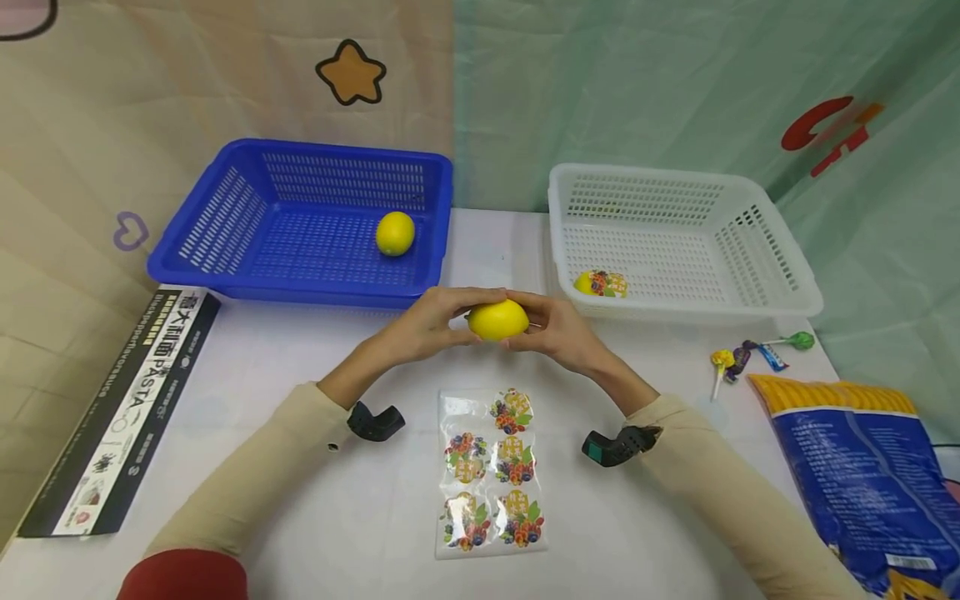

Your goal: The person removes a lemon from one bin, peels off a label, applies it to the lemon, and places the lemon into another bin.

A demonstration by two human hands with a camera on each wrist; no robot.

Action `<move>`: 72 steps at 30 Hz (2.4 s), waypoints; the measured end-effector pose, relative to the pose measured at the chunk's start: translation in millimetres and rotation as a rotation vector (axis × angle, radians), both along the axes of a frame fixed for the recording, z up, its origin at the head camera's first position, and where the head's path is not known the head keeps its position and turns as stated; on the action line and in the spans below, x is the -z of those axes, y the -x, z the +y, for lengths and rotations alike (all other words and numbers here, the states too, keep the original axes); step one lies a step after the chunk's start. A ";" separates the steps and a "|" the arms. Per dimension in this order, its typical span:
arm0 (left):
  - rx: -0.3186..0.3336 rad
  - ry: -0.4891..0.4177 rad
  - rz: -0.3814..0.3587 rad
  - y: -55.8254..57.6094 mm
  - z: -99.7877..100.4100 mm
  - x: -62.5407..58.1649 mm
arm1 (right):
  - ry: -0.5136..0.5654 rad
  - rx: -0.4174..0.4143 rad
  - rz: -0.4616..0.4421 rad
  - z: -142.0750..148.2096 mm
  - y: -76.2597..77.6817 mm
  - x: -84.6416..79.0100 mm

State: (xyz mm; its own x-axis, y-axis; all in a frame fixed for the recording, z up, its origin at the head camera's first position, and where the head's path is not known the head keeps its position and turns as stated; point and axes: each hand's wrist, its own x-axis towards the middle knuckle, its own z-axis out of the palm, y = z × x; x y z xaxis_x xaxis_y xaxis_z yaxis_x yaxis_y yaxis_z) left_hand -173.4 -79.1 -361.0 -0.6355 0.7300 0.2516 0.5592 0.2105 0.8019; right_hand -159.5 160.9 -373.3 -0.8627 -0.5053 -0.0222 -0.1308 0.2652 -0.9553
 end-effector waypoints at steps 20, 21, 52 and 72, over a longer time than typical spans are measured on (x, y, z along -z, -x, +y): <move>-0.024 0.021 -0.104 6.8 1.6 38.2 | -0.057 0.046 -0.033 -3.1 -4.4 32.0; -0.028 0.025 -0.099 6.8 1.4 38.4 | -0.079 0.045 -0.025 -2.5 -5.6 30.8; -0.050 0.058 -0.086 -4.4 1.3 21.4 | -0.326 -0.010 0.041 15.4 -66.4 12.7; 0.019 -0.081 -0.017 -18.6 12.5 -5.5 | -0.132 0.024 -0.036 13.9 -61.7 1.0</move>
State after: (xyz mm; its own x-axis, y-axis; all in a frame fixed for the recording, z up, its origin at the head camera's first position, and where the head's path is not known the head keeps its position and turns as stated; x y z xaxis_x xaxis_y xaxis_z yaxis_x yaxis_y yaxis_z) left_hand -154.8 -66.6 -355.5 -0.6264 0.7196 0.2995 0.5486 0.1341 0.8252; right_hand -97.8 174.8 -374.2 -0.8718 -0.4753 -0.1187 -0.0890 0.3919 -0.9157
